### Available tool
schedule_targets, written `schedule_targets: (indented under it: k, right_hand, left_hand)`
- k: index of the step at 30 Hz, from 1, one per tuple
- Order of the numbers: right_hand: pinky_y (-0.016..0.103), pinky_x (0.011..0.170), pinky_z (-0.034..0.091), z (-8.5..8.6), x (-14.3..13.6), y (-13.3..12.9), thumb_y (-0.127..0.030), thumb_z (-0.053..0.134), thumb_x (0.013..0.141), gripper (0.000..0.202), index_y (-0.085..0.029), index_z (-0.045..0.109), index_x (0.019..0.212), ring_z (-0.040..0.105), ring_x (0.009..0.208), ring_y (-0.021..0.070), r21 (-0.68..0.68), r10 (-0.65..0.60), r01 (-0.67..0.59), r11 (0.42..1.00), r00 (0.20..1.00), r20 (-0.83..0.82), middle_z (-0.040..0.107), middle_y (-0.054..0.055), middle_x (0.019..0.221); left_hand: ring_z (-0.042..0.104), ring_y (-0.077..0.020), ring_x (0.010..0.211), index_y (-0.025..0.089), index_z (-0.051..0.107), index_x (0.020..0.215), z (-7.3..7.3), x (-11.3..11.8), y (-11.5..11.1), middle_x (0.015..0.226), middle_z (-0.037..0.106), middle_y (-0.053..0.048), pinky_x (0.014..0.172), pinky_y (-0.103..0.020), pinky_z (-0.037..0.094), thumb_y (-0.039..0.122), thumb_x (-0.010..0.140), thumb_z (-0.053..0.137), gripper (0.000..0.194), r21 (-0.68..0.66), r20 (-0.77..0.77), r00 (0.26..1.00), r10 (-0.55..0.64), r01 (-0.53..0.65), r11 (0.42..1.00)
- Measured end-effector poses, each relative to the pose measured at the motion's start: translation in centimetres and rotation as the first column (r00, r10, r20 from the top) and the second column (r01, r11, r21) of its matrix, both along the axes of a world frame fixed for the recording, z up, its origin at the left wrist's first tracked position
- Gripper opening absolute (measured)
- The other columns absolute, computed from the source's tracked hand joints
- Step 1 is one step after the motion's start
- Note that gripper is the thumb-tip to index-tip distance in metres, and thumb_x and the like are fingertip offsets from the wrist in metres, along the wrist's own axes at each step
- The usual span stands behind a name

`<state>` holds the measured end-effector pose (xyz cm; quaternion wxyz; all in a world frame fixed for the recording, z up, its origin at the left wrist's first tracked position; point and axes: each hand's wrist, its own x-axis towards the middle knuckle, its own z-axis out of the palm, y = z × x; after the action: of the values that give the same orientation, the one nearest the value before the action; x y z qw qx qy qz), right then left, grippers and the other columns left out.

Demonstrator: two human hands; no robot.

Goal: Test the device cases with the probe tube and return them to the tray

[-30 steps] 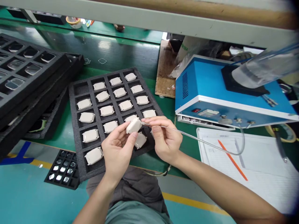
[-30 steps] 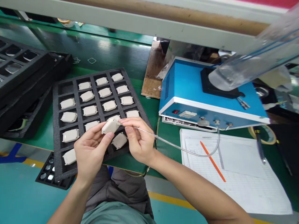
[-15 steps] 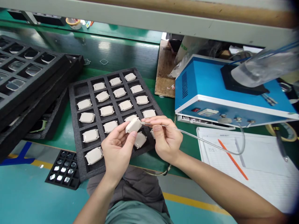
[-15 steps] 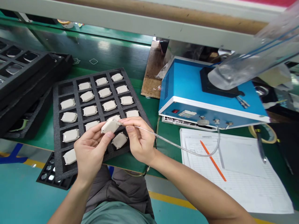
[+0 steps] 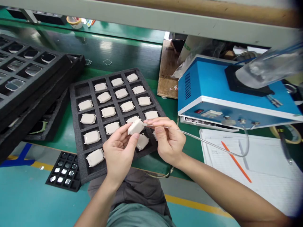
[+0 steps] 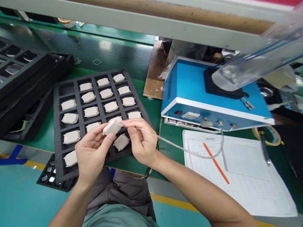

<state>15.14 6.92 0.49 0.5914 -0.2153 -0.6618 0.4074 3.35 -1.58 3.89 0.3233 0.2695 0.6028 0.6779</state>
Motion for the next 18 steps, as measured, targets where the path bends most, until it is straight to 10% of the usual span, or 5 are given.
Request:
schedule_targets:
  k: [18]
  right_hand:
    - [0.042, 0.087, 0.065, 0.61, -0.36, 0.17, -0.020, 0.056, 0.104, 0.016, -0.024, 0.072, 0.104, 0.077, 0.098, 0.0223, 0.005, 0.002, -0.002, 1.000, 1.000, 0.021, 0.077, 0.008, 0.101]
  left_hand:
    - [0.081, -0.0289, 0.102, 0.014, 0.079, 0.114, -0.04, -0.34, 0.08, 0.113, 0.082, -0.014, 0.091, -0.033, 0.066, 0.035, 0.078, 0.090, 0.043, -0.051, -0.044, 0.999, 0.007, -0.009, 0.999]
